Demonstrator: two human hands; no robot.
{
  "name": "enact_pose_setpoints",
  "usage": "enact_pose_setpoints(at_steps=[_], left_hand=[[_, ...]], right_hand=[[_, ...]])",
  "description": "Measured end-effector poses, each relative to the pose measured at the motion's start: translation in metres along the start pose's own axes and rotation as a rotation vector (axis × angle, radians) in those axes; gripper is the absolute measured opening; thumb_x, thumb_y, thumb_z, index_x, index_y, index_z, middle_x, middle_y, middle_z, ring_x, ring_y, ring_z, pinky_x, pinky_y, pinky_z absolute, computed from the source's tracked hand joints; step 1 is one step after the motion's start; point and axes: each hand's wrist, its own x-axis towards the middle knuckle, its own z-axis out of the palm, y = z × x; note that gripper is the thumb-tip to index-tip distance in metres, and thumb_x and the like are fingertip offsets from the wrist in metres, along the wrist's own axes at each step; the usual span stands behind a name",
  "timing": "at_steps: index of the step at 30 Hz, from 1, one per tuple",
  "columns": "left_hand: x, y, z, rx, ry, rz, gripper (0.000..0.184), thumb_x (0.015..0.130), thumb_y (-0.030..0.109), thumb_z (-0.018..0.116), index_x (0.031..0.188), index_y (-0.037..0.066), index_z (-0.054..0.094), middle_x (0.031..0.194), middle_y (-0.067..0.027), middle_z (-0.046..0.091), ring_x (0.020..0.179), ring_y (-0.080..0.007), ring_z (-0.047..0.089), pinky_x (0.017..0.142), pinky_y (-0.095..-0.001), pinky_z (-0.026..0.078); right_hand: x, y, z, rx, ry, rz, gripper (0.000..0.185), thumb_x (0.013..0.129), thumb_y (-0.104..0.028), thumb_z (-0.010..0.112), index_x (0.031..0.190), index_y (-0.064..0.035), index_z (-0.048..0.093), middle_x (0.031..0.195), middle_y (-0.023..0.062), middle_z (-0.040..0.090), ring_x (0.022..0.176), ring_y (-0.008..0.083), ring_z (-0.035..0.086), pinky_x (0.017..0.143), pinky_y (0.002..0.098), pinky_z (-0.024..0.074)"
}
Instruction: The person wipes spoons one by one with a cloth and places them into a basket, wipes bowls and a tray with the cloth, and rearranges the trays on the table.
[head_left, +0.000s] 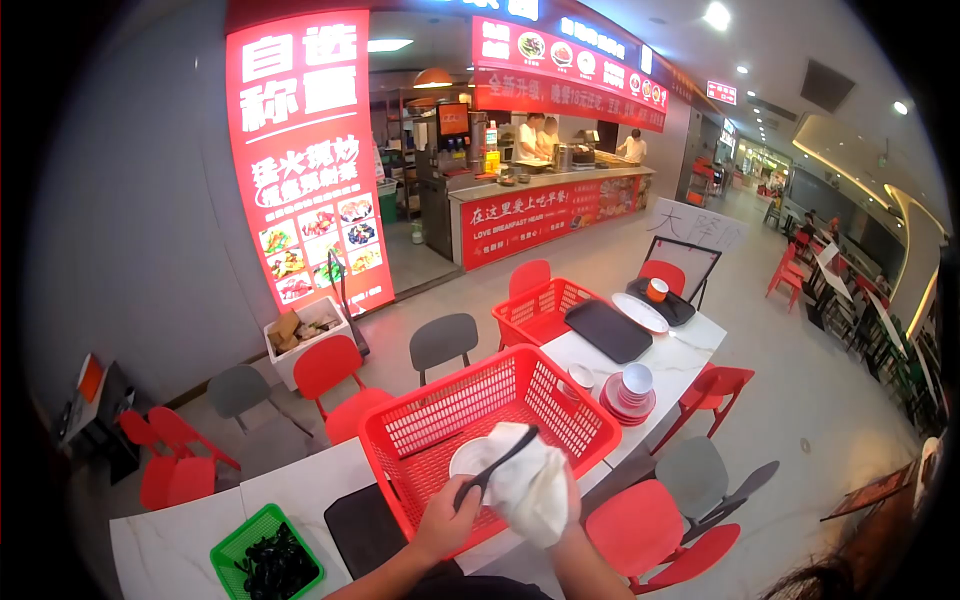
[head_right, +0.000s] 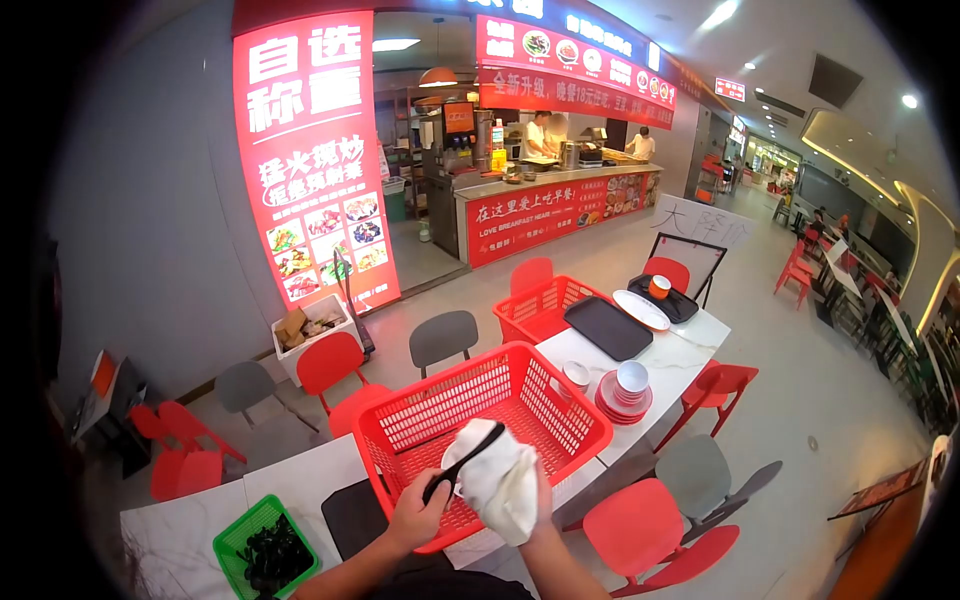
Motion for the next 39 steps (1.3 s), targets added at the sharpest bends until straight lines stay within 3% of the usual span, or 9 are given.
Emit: enact_pose_setpoints(at_steps=[6, 11, 15, 18, 21, 27, 30, 34, 39], left_hand=[[0.001, -0.021, 0.008, 0.194, 0.044, -0.016, 0.031, 0.100, 0.021, 0.055, 0.117, -0.003, 0.061, 0.096, -0.0229, 0.070, 0.087, -0.0347, 0.070, 0.078, -0.0409, 0.053], [-0.008, -0.025, 0.000, 0.213, -0.054, -0.037, 0.034, 0.100, 0.024, 0.050, 0.116, -0.003, 0.062, 0.097, -0.0261, 0.069, 0.093, -0.0425, 0.068, 0.082, -0.0458, 0.052], [-0.013, -0.002, -0.002, 0.271, -0.099, -0.150, 0.034, 0.101, 0.028, 0.049, 0.111, 0.000, 0.065, 0.092, -0.0269, 0.068, 0.088, -0.0412, 0.069, 0.078, -0.0455, 0.051], [-0.019, -0.005, -0.005, 0.261, -0.238, -0.245, 0.032, 0.104, 0.026, 0.050, 0.111, -0.002, 0.063, 0.084, -0.0129, 0.065, 0.082, -0.0184, 0.063, 0.076, -0.0355, 0.049], [-0.027, -0.014, 0.004, 0.124, -0.187, -0.226, 0.034, 0.104, 0.030, 0.047, 0.104, -0.001, 0.060, 0.083, -0.0151, 0.063, 0.077, -0.0249, 0.063, 0.074, -0.0382, 0.049], [-0.032, -0.043, 0.010, -0.034, -0.004, -0.138, 0.036, 0.108, 0.028, 0.040, 0.096, 0.000, 0.059, 0.080, -0.0051, 0.057, 0.074, -0.0137, 0.054, 0.070, -0.0328, 0.046], [-0.035, -0.044, 0.006, -0.278, -0.042, -0.276, 0.038, 0.109, 0.029, 0.039, 0.093, 0.000, 0.059, 0.079, -0.0036, 0.056, 0.073, -0.0127, 0.053, 0.070, -0.0314, 0.046], [-0.033, -0.048, -0.009, -0.134, -0.023, -0.231, 0.043, 0.110, 0.033, 0.038, 0.093, 0.000, 0.060, 0.080, -0.0036, 0.058, 0.074, -0.0128, 0.054, 0.071, -0.0307, 0.046], [-0.027, -0.039, -0.024, -0.019, -0.065, -0.232, 0.050, 0.110, 0.037, 0.036, 0.100, -0.002, 0.066, 0.085, -0.0058, 0.064, 0.078, -0.0131, 0.058, 0.074, -0.0306, 0.048]], right_hand=[[-0.004, 0.043, -0.002, -0.351, 0.254, 0.019, 0.049, 0.107, -0.037, 0.035, 0.137, -0.0011, 0.049, 0.127, 0.0123, 0.062, 0.113, 0.0259, 0.062, 0.101, 0.0397, 0.0477], [0.001, 0.057, -0.015, -0.965, 0.147, -0.161, 0.028, 0.103, -0.015, 0.052, 0.129, -0.0054, 0.056, 0.103, 0.0027, 0.066, 0.086, 0.0093, 0.062, 0.075, 0.0283, 0.0514], [0.006, 0.047, -0.014, -1.091, 0.273, -0.270, 0.017, 0.104, -0.014, 0.053, 0.114, -0.0027, 0.061, 0.090, 0.0004, 0.066, 0.075, 0.0061, 0.060, 0.063, 0.0241, 0.0490], [0.019, 0.020, 0.002, -0.800, 0.248, -0.408, 0.022, 0.106, -0.017, 0.050, 0.111, 0.0014, 0.062, 0.093, 0.0043, 0.068, 0.078, 0.0074, 0.063, 0.067, 0.0252, 0.0508], [0.023, 0.015, 0.000, -0.781, 0.279, -0.445, 0.025, 0.107, -0.018, 0.048, 0.111, 0.0017, 0.062, 0.095, 0.0052, 0.069, 0.080, 0.0084, 0.064, 0.070, 0.0253, 0.0514], [0.005, 0.043, -0.014, -1.182, 0.315, -0.137, 0.023, 0.105, -0.021, 0.054, 0.109, 0.0000, 0.062, 0.092, 0.0018, 0.067, 0.076, 0.0048, 0.060, 0.066, 0.0219, 0.0477], [-0.002, 0.067, -0.025, -1.036, 0.191, -0.112, 0.030, 0.101, -0.017, 0.058, 0.126, -0.0005, 0.057, 0.100, 0.0040, 0.068, 0.084, 0.0089, 0.062, 0.074, 0.0252, 0.0514], [-0.021, 0.080, -0.001, -1.259, 0.048, -0.156, 0.038, 0.093, -0.013, 0.061, 0.129, -0.0007, 0.056, 0.107, 0.0087, 0.067, 0.100, 0.0170, 0.063, 0.088, 0.0346, 0.0515], [-0.019, 0.087, 0.003, -1.309, 0.160, -0.135, 0.036, 0.089, -0.012, 0.060, 0.123, 0.0003, 0.060, 0.100, 0.0092, 0.069, 0.093, 0.0164, 0.065, 0.083, 0.0343, 0.0523]])
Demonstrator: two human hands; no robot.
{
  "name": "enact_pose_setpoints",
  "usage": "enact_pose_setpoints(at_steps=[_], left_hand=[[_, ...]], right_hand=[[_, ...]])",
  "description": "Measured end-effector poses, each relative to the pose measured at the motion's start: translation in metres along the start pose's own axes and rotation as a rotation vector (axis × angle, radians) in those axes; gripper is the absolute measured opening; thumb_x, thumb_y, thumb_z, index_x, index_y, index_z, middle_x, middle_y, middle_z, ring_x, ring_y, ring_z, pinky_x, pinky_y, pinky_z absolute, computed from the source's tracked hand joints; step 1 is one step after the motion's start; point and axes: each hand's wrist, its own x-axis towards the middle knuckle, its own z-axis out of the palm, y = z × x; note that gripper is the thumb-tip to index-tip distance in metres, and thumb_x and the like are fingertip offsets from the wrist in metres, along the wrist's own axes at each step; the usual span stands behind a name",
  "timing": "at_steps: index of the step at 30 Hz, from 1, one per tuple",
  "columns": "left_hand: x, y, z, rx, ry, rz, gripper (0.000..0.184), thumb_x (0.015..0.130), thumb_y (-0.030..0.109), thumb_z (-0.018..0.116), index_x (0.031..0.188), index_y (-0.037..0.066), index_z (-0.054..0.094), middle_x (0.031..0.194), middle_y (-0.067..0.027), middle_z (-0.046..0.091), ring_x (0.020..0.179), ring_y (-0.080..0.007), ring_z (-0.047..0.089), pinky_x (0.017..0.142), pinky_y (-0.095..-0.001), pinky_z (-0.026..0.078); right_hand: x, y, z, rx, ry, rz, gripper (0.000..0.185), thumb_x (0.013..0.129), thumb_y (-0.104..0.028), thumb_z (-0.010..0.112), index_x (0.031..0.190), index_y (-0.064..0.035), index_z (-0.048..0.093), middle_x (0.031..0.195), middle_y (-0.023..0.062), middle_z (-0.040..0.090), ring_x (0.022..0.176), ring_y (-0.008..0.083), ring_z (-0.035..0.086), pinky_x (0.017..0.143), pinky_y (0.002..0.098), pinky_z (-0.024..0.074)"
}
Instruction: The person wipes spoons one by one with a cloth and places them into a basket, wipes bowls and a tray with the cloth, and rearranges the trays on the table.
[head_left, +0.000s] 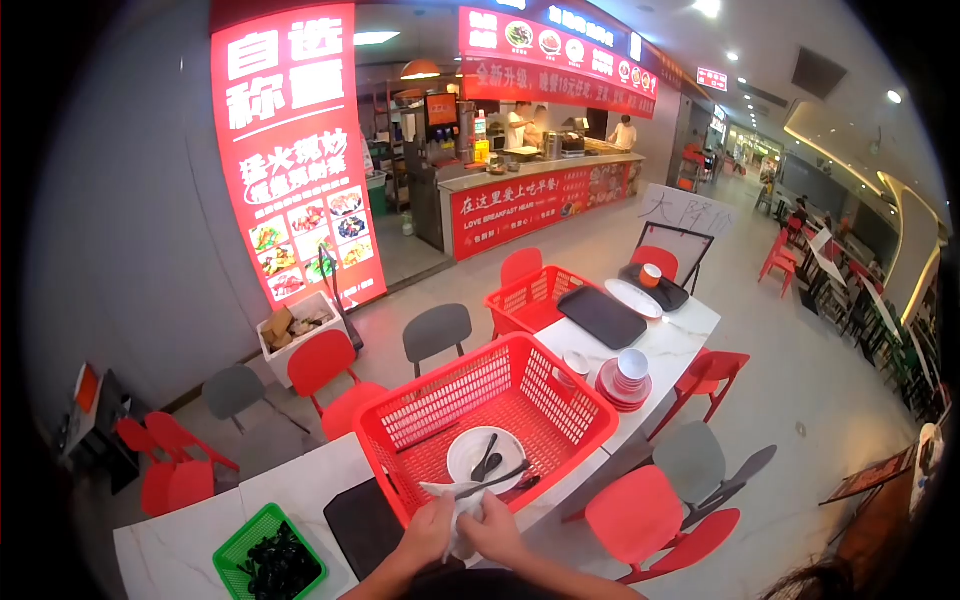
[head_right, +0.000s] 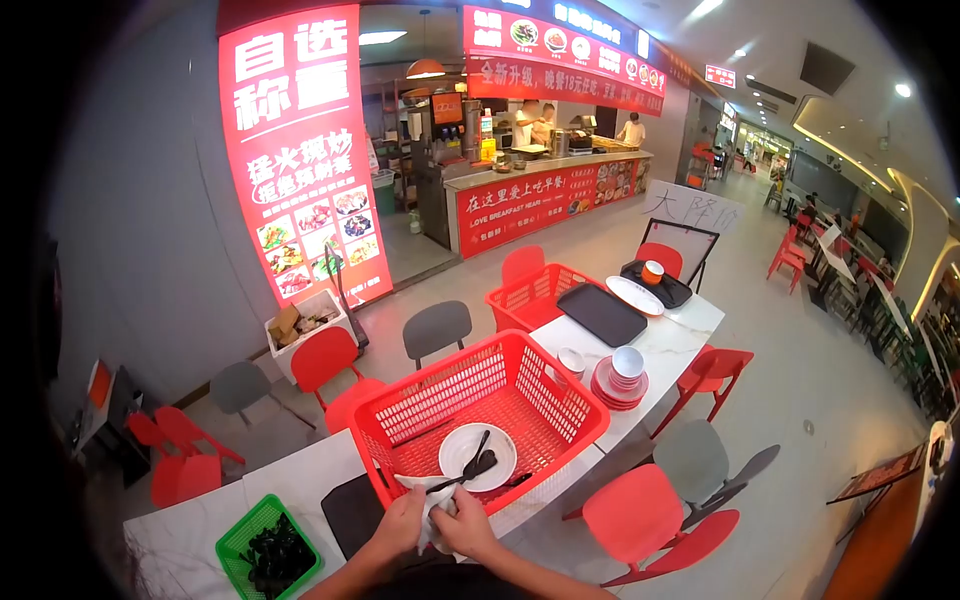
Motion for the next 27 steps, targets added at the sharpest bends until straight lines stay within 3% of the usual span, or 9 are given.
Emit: enact_pose_setpoints(at_steps=[4, 6, 10, 13, 16, 19, 22, 24, 27], left_hand=[[0.000, 0.003, -0.007, 0.075, -0.045, -0.061, 0.054, 0.109, 0.041, 0.034, 0.102, -0.001, 0.067, 0.087, -0.0062, 0.066, 0.077, -0.0145, 0.060, 0.074, -0.0320, 0.049], [0.001, -0.001, -0.001, -0.032, -0.046, -0.094, 0.055, 0.109, 0.043, 0.032, 0.106, 0.000, 0.067, 0.089, -0.0064, 0.067, 0.078, -0.0146, 0.062, 0.074, -0.0314, 0.050], [0.007, -0.022, 0.019, -0.540, -0.005, -0.274, 0.055, 0.109, 0.045, 0.030, 0.116, 0.002, 0.064, 0.093, -0.0069, 0.069, 0.079, -0.0141, 0.065, 0.074, -0.0298, 0.053], [0.017, -0.037, 0.020, -0.754, -0.078, -0.311, 0.052, 0.109, 0.045, 0.032, 0.131, 0.004, 0.056, 0.111, -0.0091, 0.070, 0.096, -0.0188, 0.068, 0.087, -0.0329, 0.054], [0.016, -0.031, 0.019, -0.847, -0.117, -0.337, 0.052, 0.109, 0.045, 0.033, 0.135, 0.005, 0.054, 0.122, -0.0105, 0.067, 0.105, -0.0205, 0.067, 0.092, -0.0350, 0.054], [0.006, -0.024, 0.028, -0.652, -0.092, -0.097, 0.044, 0.109, 0.040, 0.036, 0.126, 0.007, 0.058, 0.103, -0.0064, 0.067, 0.087, -0.0163, 0.065, 0.079, -0.0323, 0.053], [0.001, -0.038, 0.029, -0.391, -0.194, -0.253, 0.036, 0.106, 0.028, 0.043, 0.124, 0.001, 0.058, 0.100, -0.0039, 0.066, 0.085, -0.0127, 0.062, 0.072, -0.0280, 0.051], [0.004, -0.050, 0.028, -0.412, -0.180, -0.234, 0.040, 0.107, 0.030, 0.040, 0.125, 0.000, 0.058, 0.102, -0.0032, 0.064, 0.084, -0.0119, 0.060, 0.073, -0.0287, 0.050], [-0.003, -0.007, 0.037, -0.407, -0.068, -0.142, 0.046, 0.110, 0.035, 0.034, 0.123, -0.001, 0.059, 0.102, -0.0038, 0.064, 0.087, -0.0117, 0.060, 0.078, -0.0288, 0.050]], right_hand=[[0.003, 0.002, 0.000, -0.080, 0.066, 0.016, 0.030, 0.090, -0.014, 0.059, 0.116, -0.0002, 0.065, 0.090, 0.0066, 0.071, 0.081, 0.0140, 0.065, 0.074, 0.0327, 0.0529], [0.009, 0.015, -0.001, -0.054, 0.080, 0.022, 0.027, 0.091, -0.014, 0.058, 0.114, 0.0000, 0.066, 0.089, 0.0060, 0.071, 0.080, 0.0130, 0.064, 0.073, 0.0321, 0.0527], [0.017, 0.029, 0.006, 0.069, 0.139, 0.002, 0.025, 0.094, -0.012, 0.056, 0.113, 0.0000, 0.065, 0.092, 0.0042, 0.069, 0.083, 0.0102, 0.063, 0.073, 0.0297, 0.0516], [0.018, 0.024, 0.006, 0.142, 0.170, -0.008, 0.023, 0.095, -0.012, 0.055, 0.113, -0.0002, 0.065, 0.094, 0.0026, 0.068, 0.083, 0.0094, 0.062, 0.073, 0.0288, 0.0509], [0.023, 0.017, 0.004, 0.153, 0.199, -0.042, 0.022, 0.098, -0.015, 0.056, 0.112, 0.0001, 0.065, 0.094, 0.0026, 0.068, 0.083, 0.0094, 0.061, 0.073, 0.0280, 0.0503], [0.039, 0.012, -0.009, 0.259, 0.226, -0.029, 0.022, 0.101, -0.018, 0.056, 0.110, 0.0003, 0.065, 0.094, 0.0025, 0.068, 0.083, 0.0089, 0.062, 0.073, 0.0264, 0.0501], [0.057, -0.004, -0.030, 0.368, 0.233, -0.010, 0.023, 0.103, -0.019, 0.055, 0.111, 0.0002, 0.064, 0.095, 0.0021, 0.068, 0.083, 0.0082, 0.062, 0.071, 0.0249, 0.0502], [0.057, -0.004, -0.029, 0.413, 0.248, -0.029, 0.023, 0.103, -0.020, 0.055, 0.112, -0.0001, 0.064, 0.095, 0.0018, 0.068, 0.082, 0.0079, 0.062, 0.071, 0.0245, 0.0502], [0.055, -0.003, -0.023, 0.416, 0.251, -0.051, 0.023, 0.103, -0.018, 0.056, 0.115, -0.0005, 0.063, 0.096, 0.0016, 0.068, 0.082, 0.0078, 0.062, 0.072, 0.0244, 0.0500]])
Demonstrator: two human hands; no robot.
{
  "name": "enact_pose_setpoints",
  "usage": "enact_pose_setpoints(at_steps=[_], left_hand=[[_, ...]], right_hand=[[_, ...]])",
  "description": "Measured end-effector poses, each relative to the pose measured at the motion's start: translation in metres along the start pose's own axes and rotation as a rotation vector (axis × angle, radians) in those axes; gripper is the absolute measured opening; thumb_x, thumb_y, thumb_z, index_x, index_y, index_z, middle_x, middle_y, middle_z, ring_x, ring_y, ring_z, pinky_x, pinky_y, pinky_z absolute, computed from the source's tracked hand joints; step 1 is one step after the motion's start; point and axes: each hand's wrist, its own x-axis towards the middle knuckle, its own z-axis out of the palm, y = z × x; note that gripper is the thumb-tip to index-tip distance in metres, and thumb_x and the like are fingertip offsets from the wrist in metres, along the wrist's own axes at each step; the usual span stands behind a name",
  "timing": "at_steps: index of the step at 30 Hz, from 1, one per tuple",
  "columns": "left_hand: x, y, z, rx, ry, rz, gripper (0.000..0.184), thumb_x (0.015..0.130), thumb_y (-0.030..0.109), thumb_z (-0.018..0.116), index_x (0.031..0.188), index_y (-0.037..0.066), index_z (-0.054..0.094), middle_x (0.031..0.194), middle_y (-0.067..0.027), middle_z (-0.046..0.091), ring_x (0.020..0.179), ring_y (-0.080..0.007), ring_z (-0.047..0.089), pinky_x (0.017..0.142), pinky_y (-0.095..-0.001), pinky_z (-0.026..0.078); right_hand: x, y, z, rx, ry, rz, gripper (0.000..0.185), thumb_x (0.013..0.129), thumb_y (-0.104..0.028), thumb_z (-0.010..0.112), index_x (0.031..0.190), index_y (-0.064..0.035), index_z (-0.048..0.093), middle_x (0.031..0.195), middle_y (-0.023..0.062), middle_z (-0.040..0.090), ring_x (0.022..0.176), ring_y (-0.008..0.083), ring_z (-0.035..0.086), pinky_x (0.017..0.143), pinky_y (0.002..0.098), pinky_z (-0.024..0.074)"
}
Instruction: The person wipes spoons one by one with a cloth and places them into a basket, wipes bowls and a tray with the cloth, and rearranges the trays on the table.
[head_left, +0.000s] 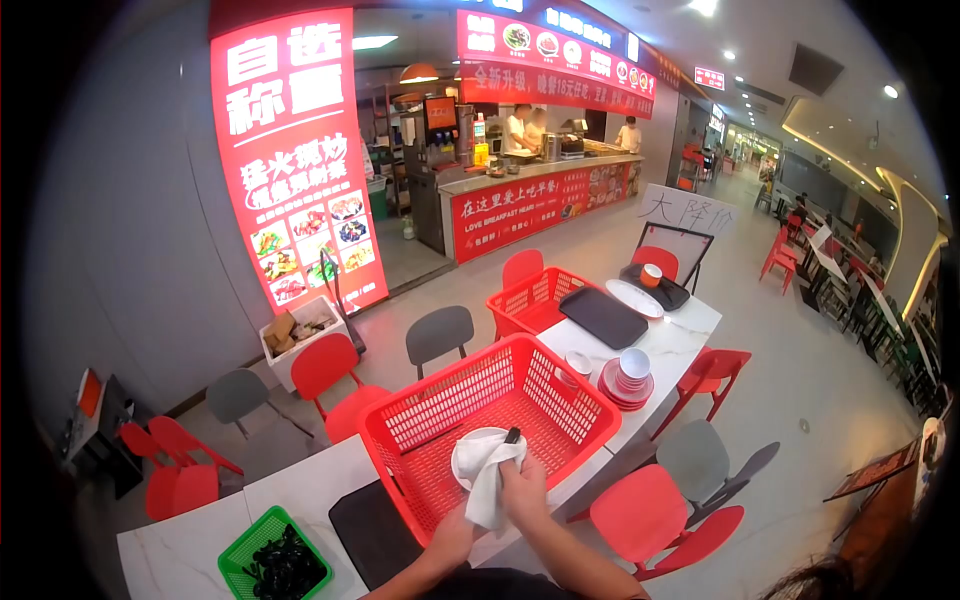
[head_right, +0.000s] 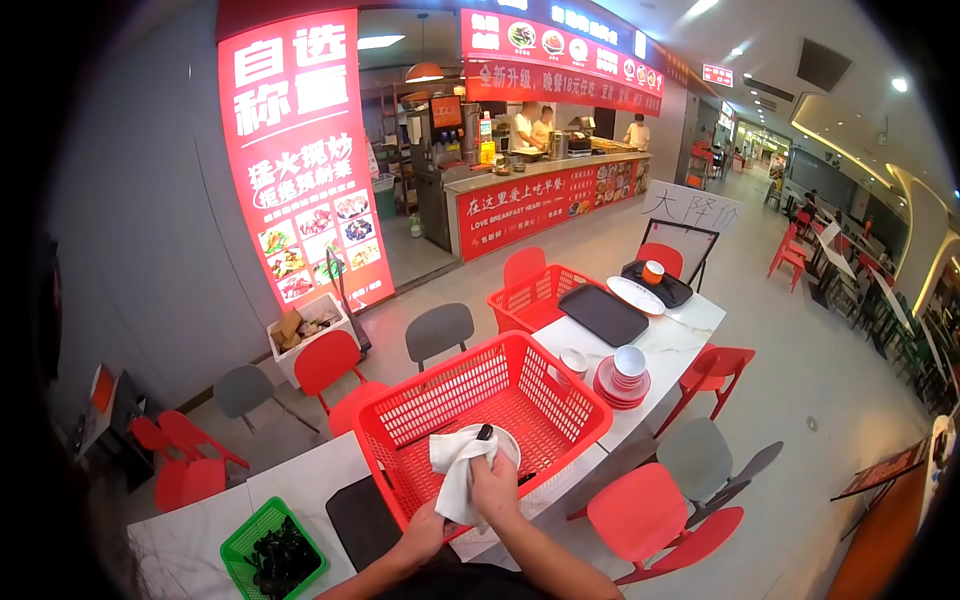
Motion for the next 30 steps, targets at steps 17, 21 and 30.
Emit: enact_pose_setpoints(at_steps=[17, 21, 30], left_hand=[[-0.007, 0.001, -0.018, 0.549, 0.085, 0.178, 0.050, 0.108, 0.039, 0.036, 0.118, -0.003, 0.062, 0.100, -0.0185, 0.069, 0.098, -0.0249, 0.067, 0.089, -0.0361, 0.049], [-0.019, 0.011, -0.016, 0.549, 0.076, 0.088, 0.051, 0.108, 0.040, 0.037, 0.120, -0.004, 0.061, 0.099, -0.0209, 0.070, 0.100, -0.0288, 0.068, 0.089, -0.0380, 0.050], [-0.027, -0.010, -0.048, 0.263, 0.167, 0.057, 0.056, 0.110, 0.041, 0.029, 0.116, -0.003, 0.064, 0.104, -0.0116, 0.067, 0.099, -0.0176, 0.062, 0.092, -0.0323, 0.047]], right_hand=[[-0.048, 0.020, -0.001, -0.505, -0.231, -0.104, 0.025, 0.095, -0.012, 0.053, 0.116, -0.0001, 0.062, 0.091, 0.0119, 0.069, 0.087, 0.0160, 0.065, 0.077, 0.0350, 0.0518], [-0.049, 0.028, 0.005, -0.476, -0.194, -0.063, 0.022, 0.096, -0.011, 0.053, 0.110, 0.0008, 0.063, 0.084, 0.0138, 0.068, 0.080, 0.0162, 0.064, 0.073, 0.0353, 0.0511], [-0.051, 0.043, 0.017, -0.229, -0.542, 0.115, 0.042, 0.094, -0.009, 0.055, 0.135, -0.0006, 0.051, 0.118, 0.0100, 0.063, 0.109, 0.0159, 0.059, 0.093, 0.0317, 0.0476]])
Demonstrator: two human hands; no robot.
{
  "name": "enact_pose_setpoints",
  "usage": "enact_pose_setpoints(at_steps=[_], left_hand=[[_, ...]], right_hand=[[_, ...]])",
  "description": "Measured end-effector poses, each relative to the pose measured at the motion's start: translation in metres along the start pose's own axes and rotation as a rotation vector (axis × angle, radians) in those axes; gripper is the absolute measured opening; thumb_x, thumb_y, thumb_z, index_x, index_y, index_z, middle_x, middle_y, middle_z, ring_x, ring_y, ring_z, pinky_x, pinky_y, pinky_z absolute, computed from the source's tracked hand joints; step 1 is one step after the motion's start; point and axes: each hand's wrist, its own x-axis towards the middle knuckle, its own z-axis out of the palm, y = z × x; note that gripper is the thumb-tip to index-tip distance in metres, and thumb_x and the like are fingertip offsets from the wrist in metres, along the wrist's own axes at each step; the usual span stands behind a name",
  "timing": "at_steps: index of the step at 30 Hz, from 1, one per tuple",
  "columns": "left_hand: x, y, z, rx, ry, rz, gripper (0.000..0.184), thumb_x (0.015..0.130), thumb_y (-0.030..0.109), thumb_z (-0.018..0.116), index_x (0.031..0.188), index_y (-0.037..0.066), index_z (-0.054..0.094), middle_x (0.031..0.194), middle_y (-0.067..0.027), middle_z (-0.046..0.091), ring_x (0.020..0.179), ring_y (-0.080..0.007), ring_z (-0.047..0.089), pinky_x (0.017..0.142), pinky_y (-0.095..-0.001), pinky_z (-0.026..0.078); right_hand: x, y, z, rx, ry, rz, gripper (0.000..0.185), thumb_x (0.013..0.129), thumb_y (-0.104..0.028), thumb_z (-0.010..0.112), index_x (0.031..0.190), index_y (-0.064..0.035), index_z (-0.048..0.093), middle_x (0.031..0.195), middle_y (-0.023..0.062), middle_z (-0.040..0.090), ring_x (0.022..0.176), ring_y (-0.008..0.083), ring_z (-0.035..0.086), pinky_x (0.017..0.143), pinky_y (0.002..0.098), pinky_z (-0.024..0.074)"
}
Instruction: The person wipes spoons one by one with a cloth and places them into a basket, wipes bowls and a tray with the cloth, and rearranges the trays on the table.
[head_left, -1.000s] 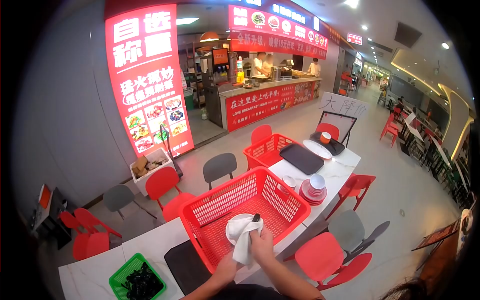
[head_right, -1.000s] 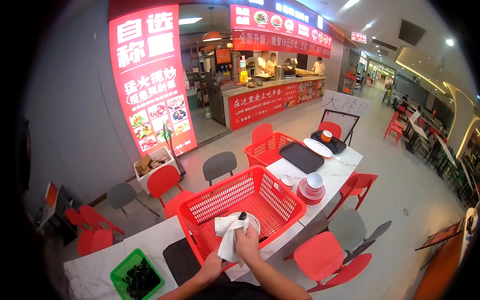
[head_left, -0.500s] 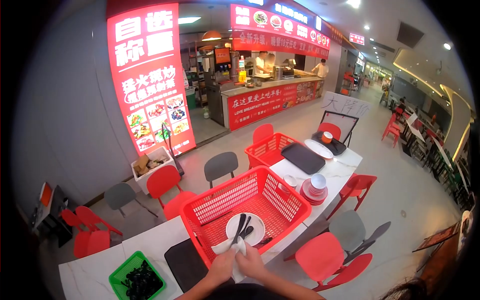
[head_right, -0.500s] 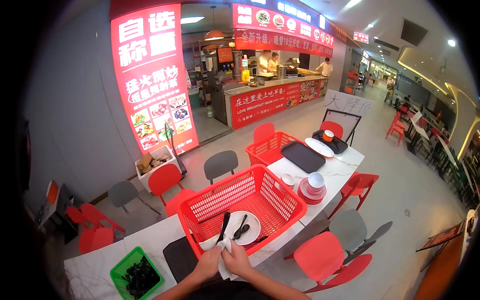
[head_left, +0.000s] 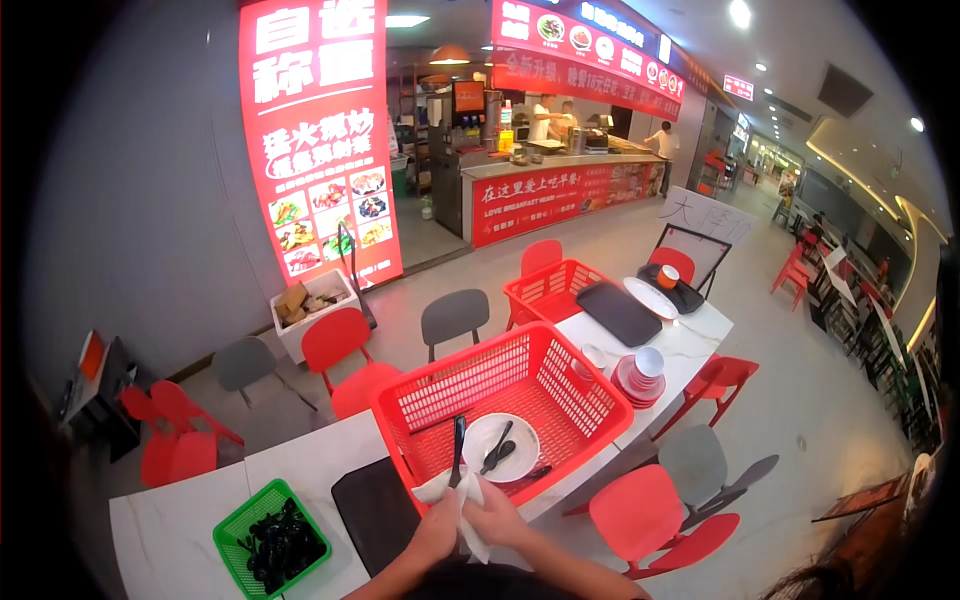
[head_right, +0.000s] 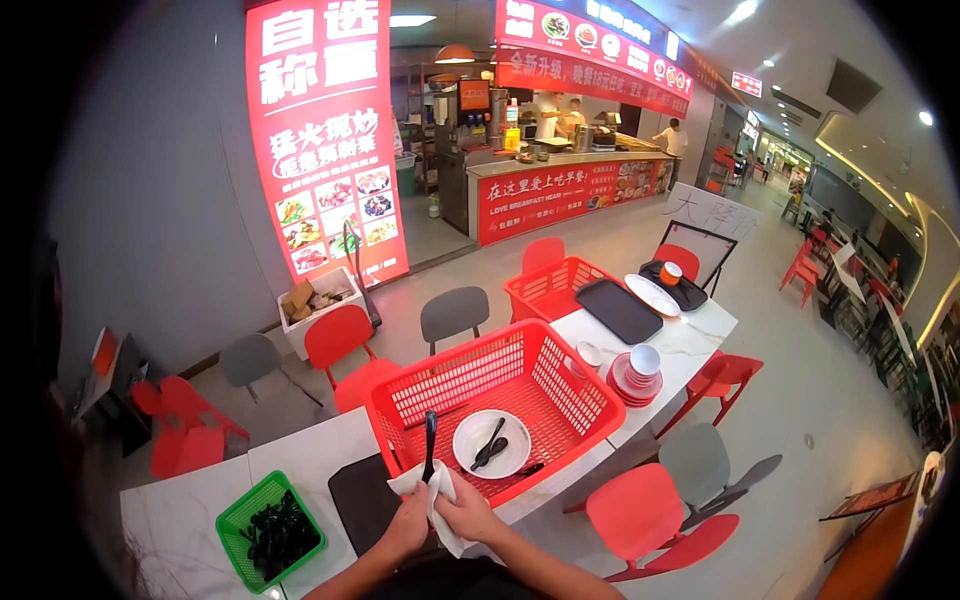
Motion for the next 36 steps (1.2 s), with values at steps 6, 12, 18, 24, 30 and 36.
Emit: enact_pose_setpoints(at_steps=[6, 12, 18, 24, 30, 36], left_hand=[[-0.019, -0.017, -0.037, 0.103, 0.044, 0.125, 0.055, 0.110, 0.041, 0.029, 0.114, -0.002, 0.064, 0.102, -0.0161, 0.068, 0.099, -0.0222, 0.065, 0.090, -0.0338, 0.048], [-0.059, -0.032, -0.074, 0.162, 0.092, 0.029, 0.055, 0.107, 0.042, 0.037, 0.097, -0.002, 0.068, 0.084, -0.0228, 0.068, 0.084, -0.0363, 0.069, 0.079, -0.0412, 0.051], [-0.088, -0.052, -0.135, 0.164, 0.178, 0.009, 0.056, 0.106, 0.042, 0.038, 0.093, -0.004, 0.066, 0.079, -0.0236, 0.066, 0.079, -0.0364, 0.069, 0.072, -0.0415, 0.051], [-0.112, -0.081, -0.185, 0.091, 0.197, 0.028, 0.057, 0.107, 0.042, 0.037, 0.085, -0.003, 0.065, 0.071, -0.0158, 0.062, 0.066, -0.0267, 0.059, 0.068, -0.0395, 0.048], [-0.153, -0.083, -0.252, -0.043, 0.149, -0.123, 0.050, 0.107, 0.039, 0.042, 0.076, 0.003, 0.057, 0.068, -0.0013, 0.056, 0.061, -0.0110, 0.051, 0.061, -0.0283, 0.043], [-0.162, -0.158, -0.322, -0.299, 0.292, -0.270, 0.019, 0.096, 0.018, 0.048, 0.082, 0.006, 0.054, 0.071, -0.0044, 0.058, 0.061, -0.0142, 0.053, 0.059, -0.0292, 0.043]], right_hand=[[-0.005, -0.027, 0.040, -0.233, -0.072, 0.099, 0.045, 0.091, -0.006, 0.055, 0.135, -0.0021, 0.051, 0.111, 0.0102, 0.066, 0.100, 0.0165, 0.063, 0.085, 0.0329, 0.0511], [0.000, 0.007, 0.103, -0.373, 0.124, 0.007, 0.026, 0.091, -0.003, 0.048, 0.111, 0.0008, 0.065, 0.082, 0.0073, 0.066, 0.077, 0.0134, 0.063, 0.070, 0.0312, 0.0509], [0.012, 0.031, 0.174, -0.334, 0.150, 0.099, 0.019, 0.093, -0.010, 0.051, 0.099, -0.0005, 0.067, 0.078, 0.0055, 0.066, 0.076, 0.0111, 0.061, 0.068, 0.0309, 0.0494], [0.022, 0.051, 0.228, -0.246, 0.310, 0.239, 0.024, 0.095, -0.016, 0.049, 0.103, 0.0015, 0.064, 0.091, 0.0137, 0.068, 0.081, 0.0207, 0.065, 0.072, 0.0364, 0.0506], [0.038, 0.069, 0.172, 0.753, 0.212, 0.359, 0.045, 0.108, -0.043, 0.033, 0.127, -0.0081, 0.055, 0.124, 0.0114, 0.063, 0.114, 0.0279, 0.062, 0.100, 0.0477, 0.0505], [-0.003, 0.043, 0.137, 0.915, 0.175, 0.171, 0.046, 0.105, -0.049, 0.037, 0.125, -0.0138, 0.059, 0.122, 0.0086, 0.065, 0.113, 0.0300, 0.062, 0.097, 0.0489, 0.0508]])
